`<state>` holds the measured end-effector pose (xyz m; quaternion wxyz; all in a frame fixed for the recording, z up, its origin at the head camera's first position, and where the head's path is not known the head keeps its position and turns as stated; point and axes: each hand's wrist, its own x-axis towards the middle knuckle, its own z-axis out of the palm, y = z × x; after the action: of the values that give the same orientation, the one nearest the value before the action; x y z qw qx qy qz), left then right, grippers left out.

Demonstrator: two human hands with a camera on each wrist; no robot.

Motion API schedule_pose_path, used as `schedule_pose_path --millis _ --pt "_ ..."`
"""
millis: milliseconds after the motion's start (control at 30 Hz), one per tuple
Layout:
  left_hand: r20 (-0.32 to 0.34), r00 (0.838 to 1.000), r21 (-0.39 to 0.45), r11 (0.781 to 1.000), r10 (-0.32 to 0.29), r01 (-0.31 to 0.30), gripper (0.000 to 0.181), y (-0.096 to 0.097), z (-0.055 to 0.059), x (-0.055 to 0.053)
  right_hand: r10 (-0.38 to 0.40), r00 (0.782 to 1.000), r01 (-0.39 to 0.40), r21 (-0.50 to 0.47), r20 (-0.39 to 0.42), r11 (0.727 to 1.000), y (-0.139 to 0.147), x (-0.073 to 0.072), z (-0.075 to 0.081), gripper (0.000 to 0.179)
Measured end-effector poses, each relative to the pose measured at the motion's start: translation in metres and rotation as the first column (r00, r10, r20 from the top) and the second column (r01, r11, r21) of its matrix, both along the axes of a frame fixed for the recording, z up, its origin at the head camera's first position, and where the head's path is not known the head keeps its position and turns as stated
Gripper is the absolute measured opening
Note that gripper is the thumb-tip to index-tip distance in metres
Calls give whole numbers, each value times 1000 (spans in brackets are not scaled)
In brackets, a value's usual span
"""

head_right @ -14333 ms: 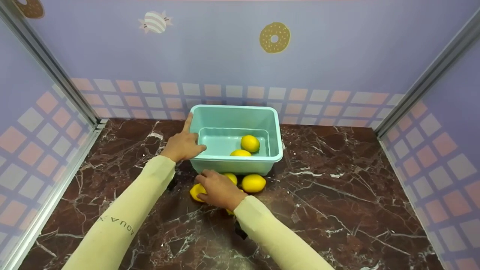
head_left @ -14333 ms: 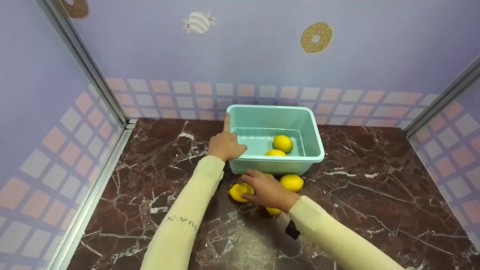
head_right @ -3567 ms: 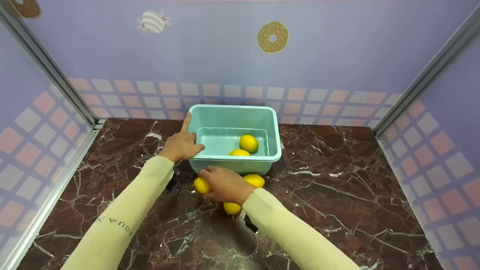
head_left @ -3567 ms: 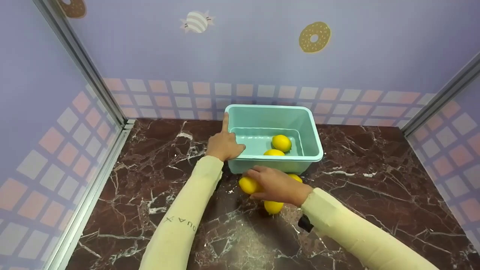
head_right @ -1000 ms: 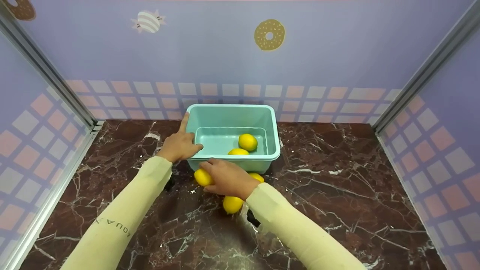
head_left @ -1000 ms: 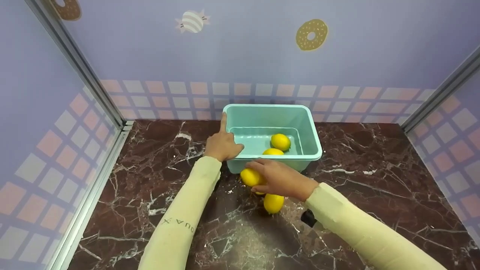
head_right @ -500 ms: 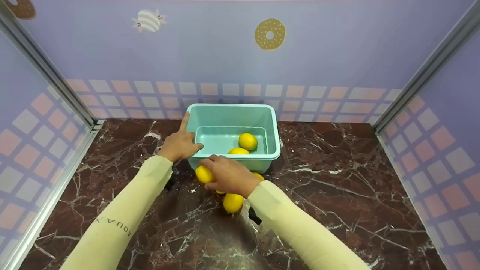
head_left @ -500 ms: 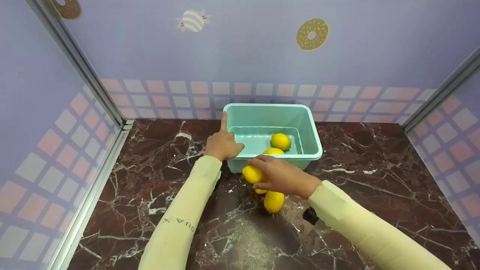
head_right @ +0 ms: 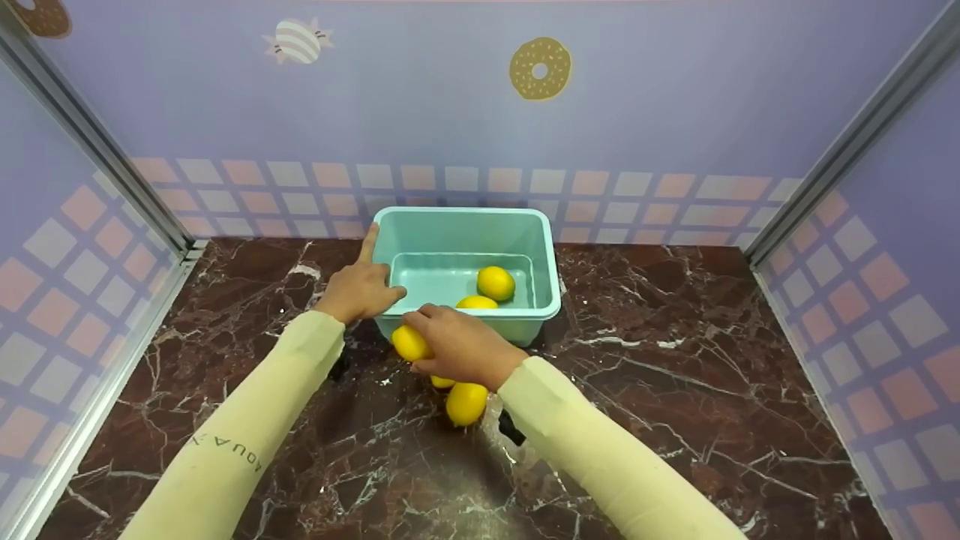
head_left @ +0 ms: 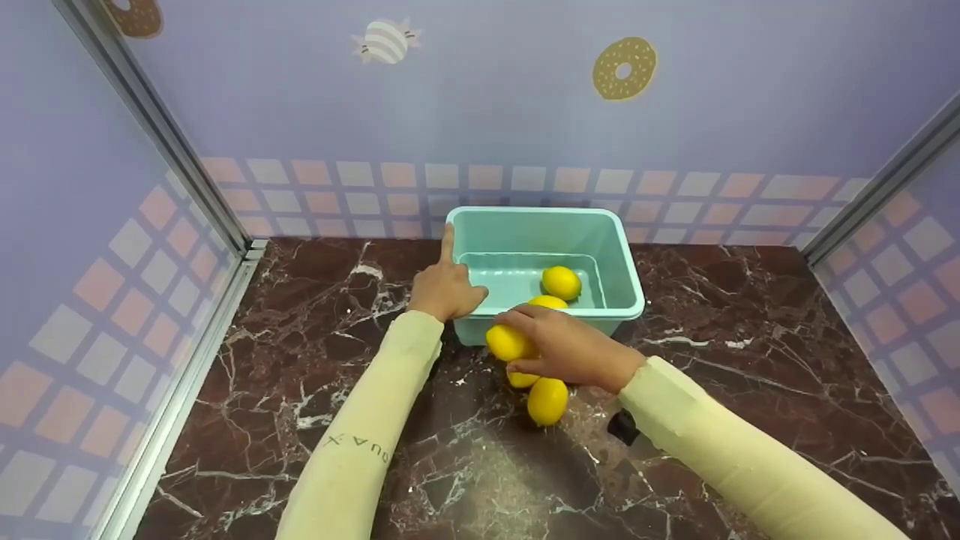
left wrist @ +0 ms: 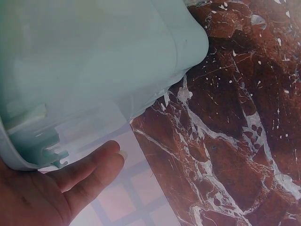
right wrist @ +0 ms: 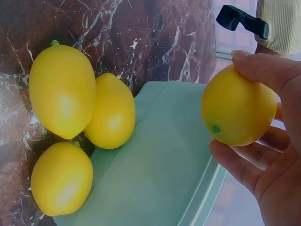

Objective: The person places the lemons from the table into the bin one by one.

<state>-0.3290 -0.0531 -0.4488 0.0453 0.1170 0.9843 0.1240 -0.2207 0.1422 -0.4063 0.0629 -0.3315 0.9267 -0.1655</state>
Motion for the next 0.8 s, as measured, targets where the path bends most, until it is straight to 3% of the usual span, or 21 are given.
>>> schedule_pose_path --millis 433,800 --pt "-8 1000 35 999 3 -3 51 -1 2 3 6 1000 -6 1 -15 1000 1 -1 6 56" --pt "-16 1000 16 1000 1 -1 54 0 0 1 -4 1000 4 4 -31 1000 3 -4 8 60"
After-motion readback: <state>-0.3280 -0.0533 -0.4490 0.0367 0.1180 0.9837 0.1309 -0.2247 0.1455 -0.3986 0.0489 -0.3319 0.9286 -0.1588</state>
